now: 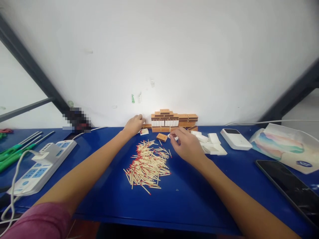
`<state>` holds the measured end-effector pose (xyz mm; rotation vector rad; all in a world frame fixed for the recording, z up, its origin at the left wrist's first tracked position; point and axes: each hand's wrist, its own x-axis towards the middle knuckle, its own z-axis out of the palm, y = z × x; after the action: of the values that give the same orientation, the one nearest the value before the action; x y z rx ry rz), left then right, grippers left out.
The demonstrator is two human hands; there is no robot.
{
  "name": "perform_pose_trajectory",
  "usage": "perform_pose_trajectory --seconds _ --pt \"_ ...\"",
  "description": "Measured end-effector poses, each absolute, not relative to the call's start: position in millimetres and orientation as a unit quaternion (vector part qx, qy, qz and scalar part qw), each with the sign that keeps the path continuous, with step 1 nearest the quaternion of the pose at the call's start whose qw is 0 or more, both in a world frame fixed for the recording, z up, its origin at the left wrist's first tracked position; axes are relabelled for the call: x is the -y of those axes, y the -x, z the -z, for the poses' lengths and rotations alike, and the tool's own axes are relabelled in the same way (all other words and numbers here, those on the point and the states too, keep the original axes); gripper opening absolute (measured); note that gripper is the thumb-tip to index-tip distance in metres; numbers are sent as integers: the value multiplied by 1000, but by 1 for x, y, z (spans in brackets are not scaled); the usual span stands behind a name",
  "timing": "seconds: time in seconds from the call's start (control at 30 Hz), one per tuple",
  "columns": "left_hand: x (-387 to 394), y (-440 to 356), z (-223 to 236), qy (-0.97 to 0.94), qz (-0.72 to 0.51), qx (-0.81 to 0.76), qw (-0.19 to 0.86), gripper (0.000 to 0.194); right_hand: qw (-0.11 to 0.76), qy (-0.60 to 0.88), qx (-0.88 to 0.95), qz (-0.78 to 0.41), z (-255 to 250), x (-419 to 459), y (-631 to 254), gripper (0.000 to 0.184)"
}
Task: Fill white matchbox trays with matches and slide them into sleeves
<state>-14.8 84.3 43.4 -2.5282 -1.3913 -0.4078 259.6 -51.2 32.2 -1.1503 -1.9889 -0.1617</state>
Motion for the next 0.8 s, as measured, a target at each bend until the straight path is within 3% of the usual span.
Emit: perform_pose_trajectory --seconds 0.2,0.53,0.8 --pt "-82 13 -26 875 154 453 72 14 402 464 787 58 -29 49 -261 18" --pt "-83 14 -18 870 242 430 -10 27 410 456 789 43 -31 49 -261 18" --pt "-77 6 -17 864 285 412 -42 19 407 461 789 11 -27 46 -263 13"
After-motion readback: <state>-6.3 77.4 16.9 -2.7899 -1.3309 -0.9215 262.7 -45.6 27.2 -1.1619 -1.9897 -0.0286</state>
